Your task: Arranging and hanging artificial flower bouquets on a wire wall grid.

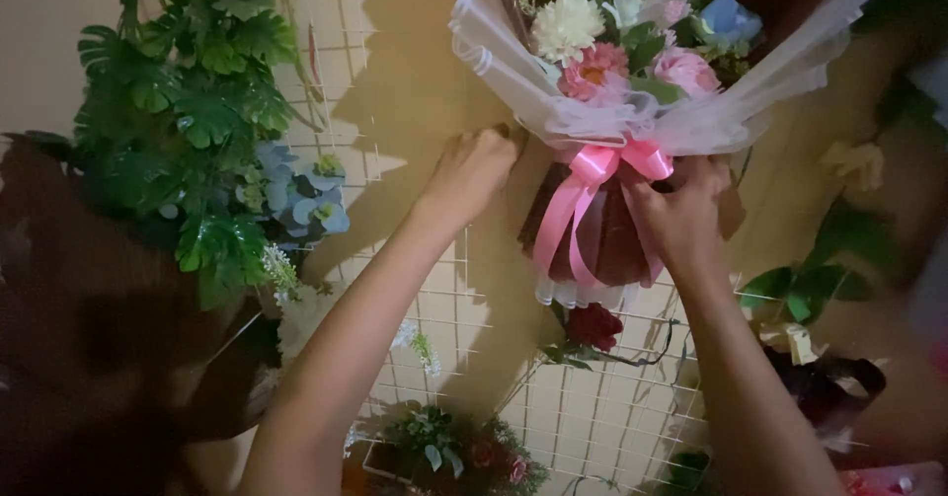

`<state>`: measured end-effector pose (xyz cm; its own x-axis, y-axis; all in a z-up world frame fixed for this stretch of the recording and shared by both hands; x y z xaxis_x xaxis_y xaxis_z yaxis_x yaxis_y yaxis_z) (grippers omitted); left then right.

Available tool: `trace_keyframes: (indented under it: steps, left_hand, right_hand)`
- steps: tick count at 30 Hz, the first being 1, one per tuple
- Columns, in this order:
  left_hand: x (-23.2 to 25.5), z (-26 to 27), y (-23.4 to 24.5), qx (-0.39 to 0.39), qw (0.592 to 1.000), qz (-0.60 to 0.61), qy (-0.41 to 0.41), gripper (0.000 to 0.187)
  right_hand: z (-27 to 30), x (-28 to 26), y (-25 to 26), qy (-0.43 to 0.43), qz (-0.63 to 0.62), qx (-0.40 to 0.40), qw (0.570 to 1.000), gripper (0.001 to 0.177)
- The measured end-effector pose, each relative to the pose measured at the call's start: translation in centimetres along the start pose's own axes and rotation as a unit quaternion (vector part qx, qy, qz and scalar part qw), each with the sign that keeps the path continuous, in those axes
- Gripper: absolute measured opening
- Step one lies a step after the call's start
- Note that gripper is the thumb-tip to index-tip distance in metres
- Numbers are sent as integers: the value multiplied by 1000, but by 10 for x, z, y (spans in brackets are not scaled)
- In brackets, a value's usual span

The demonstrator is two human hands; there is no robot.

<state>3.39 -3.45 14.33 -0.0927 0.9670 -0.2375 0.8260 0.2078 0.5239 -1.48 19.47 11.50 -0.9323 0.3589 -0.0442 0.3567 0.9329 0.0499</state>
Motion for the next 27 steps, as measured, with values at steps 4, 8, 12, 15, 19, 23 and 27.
trace_keyframes:
  steps: [4, 8, 12, 15, 19, 23, 27]
  left_hand:
    - [2, 6, 18, -5, 993, 114, 30, 20]
    - [8, 8, 37, -23, 990, 139, 28, 30]
    - [-12, 8, 25, -72, 954, 253, 144, 17]
    - [-5, 2, 15, 22, 987, 153, 52, 19]
    - [0, 1, 17, 135, 976, 171, 5, 34]
    - [2, 12, 38, 204, 947, 248, 4, 41]
    - [-1, 11, 39, 213, 936, 280, 17, 42]
  right_hand:
    - [0, -6, 2, 33, -19, 10, 999, 45]
    - [-5, -13, 5, 44, -20, 21, 999, 45]
    - [3, 13, -9, -89, -89, -26, 992, 47]
    - [5, 16, -5, -20, -33, -5, 999, 45]
    - [0, -4, 5, 57, -7, 15, 998, 46]
    - [0, 12, 3, -39, 89, -32, 995, 40]
    - [6, 20, -9, -22, -60, -17, 998, 46]
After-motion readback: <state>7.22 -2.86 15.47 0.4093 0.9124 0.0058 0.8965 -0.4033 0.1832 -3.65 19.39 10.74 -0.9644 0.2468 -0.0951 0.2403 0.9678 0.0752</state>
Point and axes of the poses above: each hand's wrist, its own z-axis away from the middle knuckle, its own y-axis out of the back of the hand, x = y × z, the point moved 9 cm from there along -z, towards the middle knuckle, and after that the axes turned 11 degrees about y, right-handed, at the moved point
